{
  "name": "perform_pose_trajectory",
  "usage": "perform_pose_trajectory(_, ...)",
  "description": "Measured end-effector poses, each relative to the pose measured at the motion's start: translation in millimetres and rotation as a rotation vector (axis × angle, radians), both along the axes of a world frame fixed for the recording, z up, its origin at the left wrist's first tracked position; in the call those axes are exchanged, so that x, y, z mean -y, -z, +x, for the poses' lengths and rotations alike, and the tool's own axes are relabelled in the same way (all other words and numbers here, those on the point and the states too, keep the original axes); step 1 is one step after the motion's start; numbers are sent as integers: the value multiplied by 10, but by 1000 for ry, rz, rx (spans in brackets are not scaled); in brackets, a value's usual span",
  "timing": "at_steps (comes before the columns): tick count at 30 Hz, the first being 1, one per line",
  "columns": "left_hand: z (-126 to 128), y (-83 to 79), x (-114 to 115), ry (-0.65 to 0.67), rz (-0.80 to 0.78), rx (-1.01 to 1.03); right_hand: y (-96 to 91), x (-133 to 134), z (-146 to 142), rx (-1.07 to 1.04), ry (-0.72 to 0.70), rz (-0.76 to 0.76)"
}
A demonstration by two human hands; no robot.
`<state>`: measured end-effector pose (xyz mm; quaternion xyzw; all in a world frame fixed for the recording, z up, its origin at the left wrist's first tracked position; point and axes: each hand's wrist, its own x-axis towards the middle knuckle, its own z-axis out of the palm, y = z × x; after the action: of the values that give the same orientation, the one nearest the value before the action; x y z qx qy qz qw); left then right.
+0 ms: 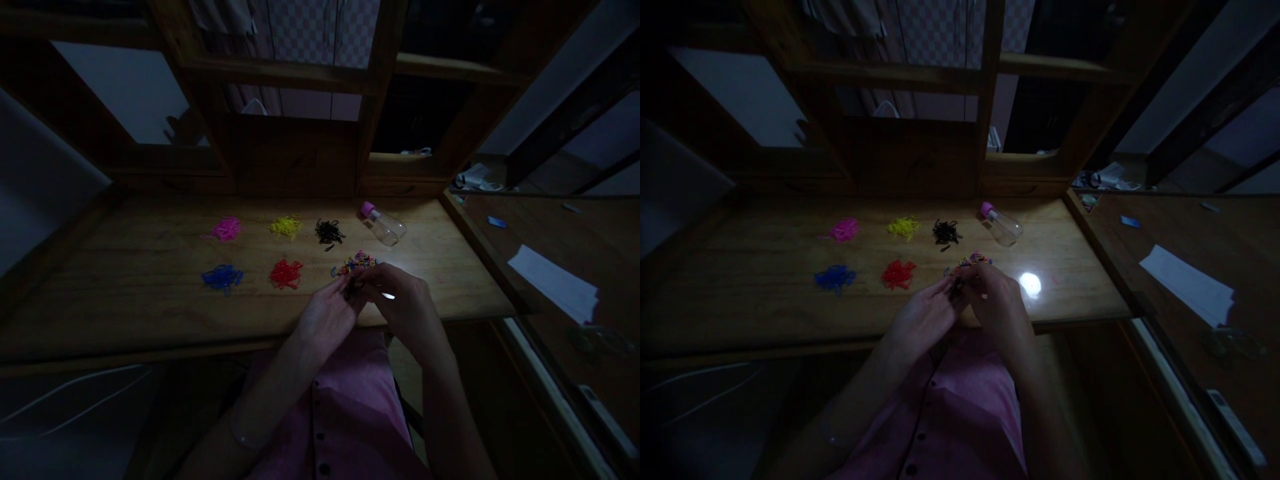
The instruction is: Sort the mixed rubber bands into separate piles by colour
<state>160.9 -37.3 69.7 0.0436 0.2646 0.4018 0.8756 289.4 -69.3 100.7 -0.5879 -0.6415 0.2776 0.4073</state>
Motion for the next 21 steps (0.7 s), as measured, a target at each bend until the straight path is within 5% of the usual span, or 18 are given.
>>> perform_pose_trajectory(13,-91,-51,-30,26,242,-78,-124,139,84,68,221,247)
perform_pose_trajectory(21,-268,-120,-1024,-224,454,-400,-59,265,252,40,293,156)
